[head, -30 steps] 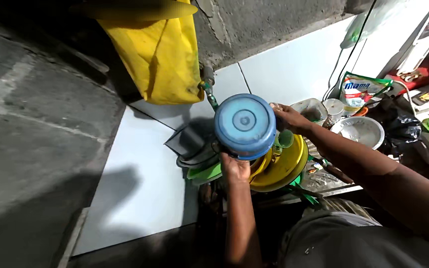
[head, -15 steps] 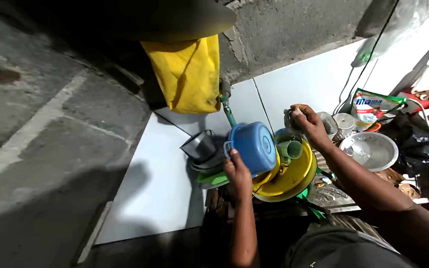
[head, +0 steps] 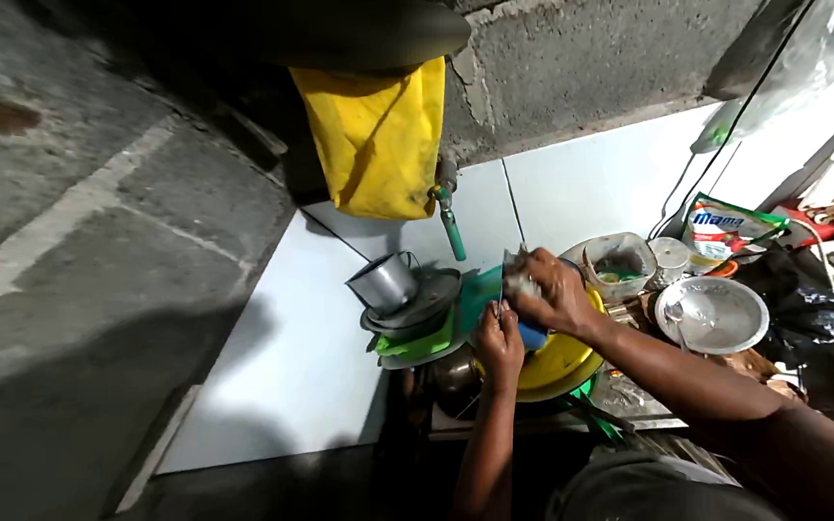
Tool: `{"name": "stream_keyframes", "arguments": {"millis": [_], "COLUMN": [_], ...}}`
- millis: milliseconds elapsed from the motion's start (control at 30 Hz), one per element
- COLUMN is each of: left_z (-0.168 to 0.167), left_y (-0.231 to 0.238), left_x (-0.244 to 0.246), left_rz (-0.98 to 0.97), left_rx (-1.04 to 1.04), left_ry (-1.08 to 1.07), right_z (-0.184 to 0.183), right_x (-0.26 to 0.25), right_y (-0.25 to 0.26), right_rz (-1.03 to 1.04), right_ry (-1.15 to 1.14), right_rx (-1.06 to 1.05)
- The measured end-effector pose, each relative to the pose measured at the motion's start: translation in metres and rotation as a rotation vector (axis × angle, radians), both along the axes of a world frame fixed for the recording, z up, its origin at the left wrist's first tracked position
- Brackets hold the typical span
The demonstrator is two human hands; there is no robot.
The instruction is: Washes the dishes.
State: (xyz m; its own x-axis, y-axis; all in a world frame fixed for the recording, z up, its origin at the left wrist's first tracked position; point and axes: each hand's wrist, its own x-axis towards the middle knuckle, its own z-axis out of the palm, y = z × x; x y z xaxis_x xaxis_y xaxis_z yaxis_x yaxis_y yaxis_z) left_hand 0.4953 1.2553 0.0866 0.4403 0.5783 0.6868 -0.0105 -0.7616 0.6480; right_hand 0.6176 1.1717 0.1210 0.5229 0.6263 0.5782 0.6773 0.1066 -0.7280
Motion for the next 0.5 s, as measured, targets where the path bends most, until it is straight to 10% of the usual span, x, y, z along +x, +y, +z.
{"name": "stream_keyframes", "arguments": {"millis": [233, 500], "left_z": [0.02, 0.045], "left_y": [-0.017, -0.025], "left_x": [-0.005, 0.02], "left_rz": [0.041, 0.034], "left_rx": [-0.648, -1.294], "left_ry": [-0.13, -0.568], "right_z": [-0.029, -0.061], "right_x": [0.061, -0.01], "right_y": [0.01, -0.014], "right_rz": [0.278, -0.072], "right_ry": [0.97, 0.758], "right_rx": [0.048, 0.368]}}
